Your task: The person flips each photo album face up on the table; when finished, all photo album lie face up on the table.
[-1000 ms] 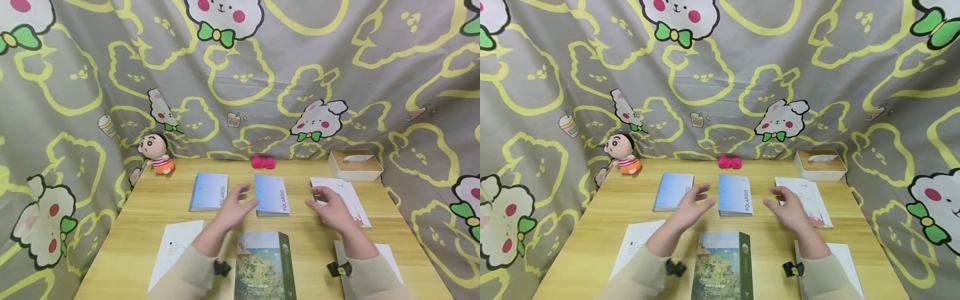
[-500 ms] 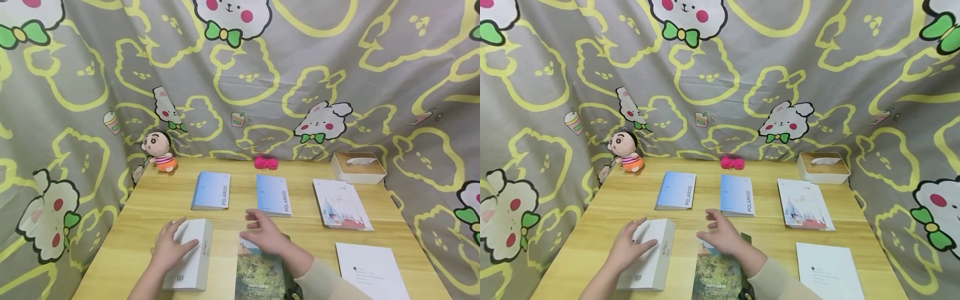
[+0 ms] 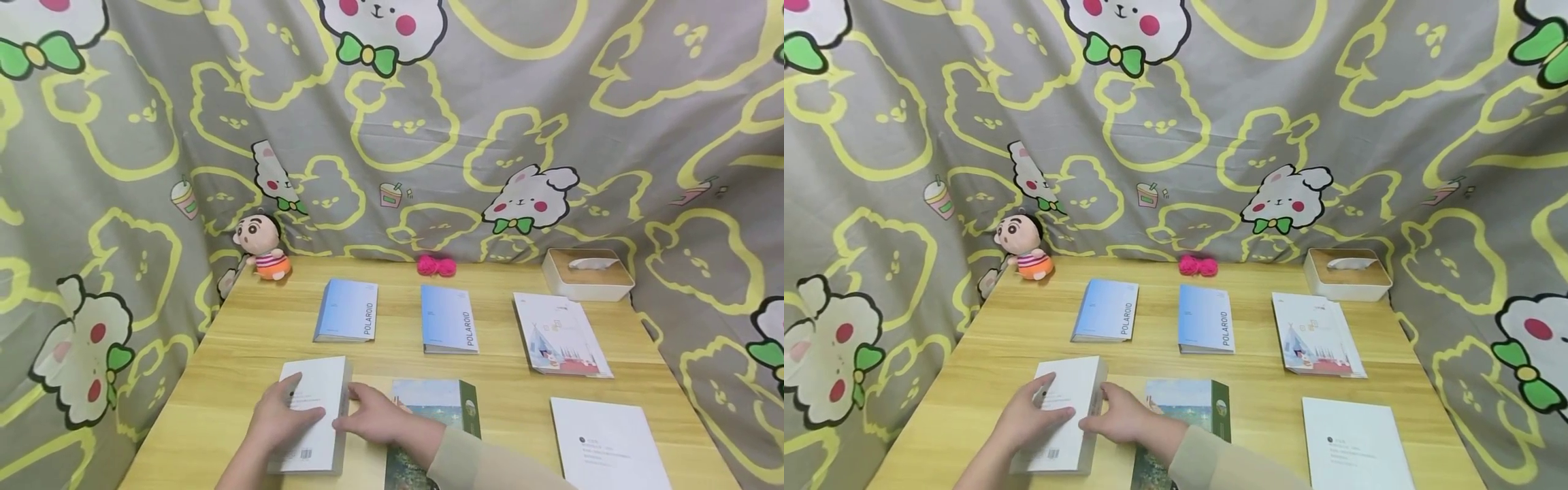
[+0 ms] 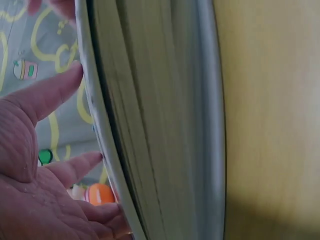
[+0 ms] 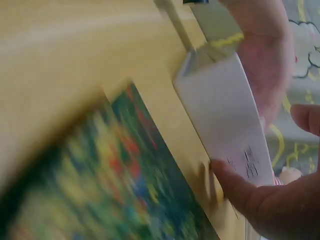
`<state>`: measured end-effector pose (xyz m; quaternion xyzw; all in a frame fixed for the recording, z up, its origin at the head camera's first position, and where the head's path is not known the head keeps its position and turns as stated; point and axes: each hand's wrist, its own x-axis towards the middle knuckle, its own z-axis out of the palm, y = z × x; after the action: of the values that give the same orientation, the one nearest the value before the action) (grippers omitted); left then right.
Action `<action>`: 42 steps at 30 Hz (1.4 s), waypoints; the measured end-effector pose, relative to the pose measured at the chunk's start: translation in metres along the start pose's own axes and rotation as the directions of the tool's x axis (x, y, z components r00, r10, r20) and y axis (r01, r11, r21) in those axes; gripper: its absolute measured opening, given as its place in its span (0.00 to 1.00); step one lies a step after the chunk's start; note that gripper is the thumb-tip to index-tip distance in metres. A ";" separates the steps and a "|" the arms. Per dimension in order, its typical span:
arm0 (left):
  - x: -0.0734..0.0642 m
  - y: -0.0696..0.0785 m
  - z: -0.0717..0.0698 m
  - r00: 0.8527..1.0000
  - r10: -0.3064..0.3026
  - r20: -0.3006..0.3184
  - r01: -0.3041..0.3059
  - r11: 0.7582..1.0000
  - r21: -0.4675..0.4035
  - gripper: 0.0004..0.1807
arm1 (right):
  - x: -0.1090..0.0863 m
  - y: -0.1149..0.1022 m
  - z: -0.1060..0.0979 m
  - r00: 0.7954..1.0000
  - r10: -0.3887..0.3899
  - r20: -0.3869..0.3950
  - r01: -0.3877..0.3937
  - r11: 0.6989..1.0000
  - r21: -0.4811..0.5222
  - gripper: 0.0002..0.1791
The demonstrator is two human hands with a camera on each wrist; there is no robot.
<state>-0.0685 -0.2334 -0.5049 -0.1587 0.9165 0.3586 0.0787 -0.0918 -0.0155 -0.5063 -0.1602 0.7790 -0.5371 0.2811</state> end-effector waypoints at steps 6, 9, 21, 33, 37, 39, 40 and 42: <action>-0.006 0.007 0.006 1.000 0.027 -0.008 -0.027 1.000 -0.008 0.51 | -0.010 0.004 0.008 1.000 -0.022 0.009 0.021 0.992 0.123 0.40; -0.009 0.006 0.004 1.000 0.008 0.010 -0.008 0.999 -0.034 0.51 | -0.017 0.004 0.011 1.000 -0.018 -0.001 0.018 0.987 0.160 0.37; -0.020 0.002 -0.002 0.996 -0.009 0.094 0.042 0.934 -0.354 0.41 | -0.033 -0.003 0.010 0.978 -0.111 -0.179 0.156 0.953 0.261 0.33; -0.032 0.012 0.001 0.971 0.111 0.211 0.019 0.848 -0.529 0.37 | -0.045 -0.016 -0.007 0.951 -0.194 -0.242 0.262 0.920 0.293 0.35; -0.033 0.020 0.000 0.979 0.147 0.141 -0.053 0.854 -0.517 0.37 | -0.045 -0.016 -0.006 0.950 -0.188 -0.251 0.266 0.906 0.330 0.39; -0.038 0.025 0.001 0.979 0.176 0.099 -0.109 0.874 -0.474 0.41 | -0.045 -0.015 -0.005 0.952 -0.165 -0.259 0.253 0.900 0.355 0.42; -0.040 0.028 0.001 0.977 0.198 0.078 -0.143 0.882 -0.450 0.43 | -0.045 -0.015 -0.004 0.953 -0.156 -0.259 0.246 0.897 0.367 0.44; -0.045 0.034 0.002 0.969 0.242 0.053 -0.201 0.892 -0.405 0.49 | -0.045 -0.013 -0.004 0.956 -0.146 -0.256 0.240 0.890 0.389 0.46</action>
<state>-0.0383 -0.1979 -0.4731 -0.0472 0.8317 0.5510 0.0500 -0.0594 0.0077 -0.4809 -0.1135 0.6532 -0.7301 0.1657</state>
